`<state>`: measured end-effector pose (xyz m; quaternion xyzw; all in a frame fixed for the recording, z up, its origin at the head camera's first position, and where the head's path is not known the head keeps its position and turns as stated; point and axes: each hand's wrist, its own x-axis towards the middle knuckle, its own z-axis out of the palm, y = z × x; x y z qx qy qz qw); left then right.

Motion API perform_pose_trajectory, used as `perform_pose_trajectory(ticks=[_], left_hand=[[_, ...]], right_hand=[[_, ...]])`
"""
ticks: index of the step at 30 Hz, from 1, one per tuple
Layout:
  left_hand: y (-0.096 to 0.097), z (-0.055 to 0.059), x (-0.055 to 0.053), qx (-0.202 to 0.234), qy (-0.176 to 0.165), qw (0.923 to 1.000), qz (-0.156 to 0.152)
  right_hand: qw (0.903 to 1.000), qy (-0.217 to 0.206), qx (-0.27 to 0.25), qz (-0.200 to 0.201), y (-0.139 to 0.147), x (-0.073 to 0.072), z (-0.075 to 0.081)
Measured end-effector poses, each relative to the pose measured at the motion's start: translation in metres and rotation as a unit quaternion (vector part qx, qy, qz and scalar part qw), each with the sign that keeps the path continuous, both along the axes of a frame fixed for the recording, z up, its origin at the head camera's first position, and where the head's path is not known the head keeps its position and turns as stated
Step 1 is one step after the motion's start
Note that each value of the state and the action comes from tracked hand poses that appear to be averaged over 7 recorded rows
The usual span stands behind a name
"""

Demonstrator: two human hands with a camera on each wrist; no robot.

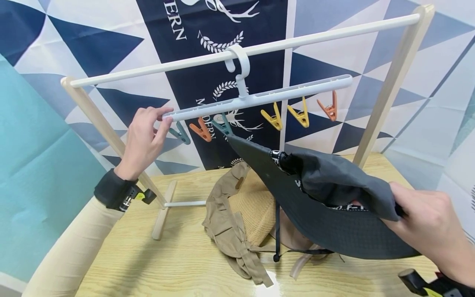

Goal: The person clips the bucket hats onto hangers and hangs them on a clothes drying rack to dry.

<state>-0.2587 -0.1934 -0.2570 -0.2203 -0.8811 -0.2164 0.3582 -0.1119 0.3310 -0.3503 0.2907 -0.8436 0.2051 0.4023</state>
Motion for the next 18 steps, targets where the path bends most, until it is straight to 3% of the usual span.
perform_pose_trajectory(ticks=[18], left_hand=[[0.001,-0.017,0.020,0.002,0.068,0.9974,-0.026]], right_hand=[[0.9993,-0.010,-0.029,0.023,-0.002,-0.001,-0.003]])
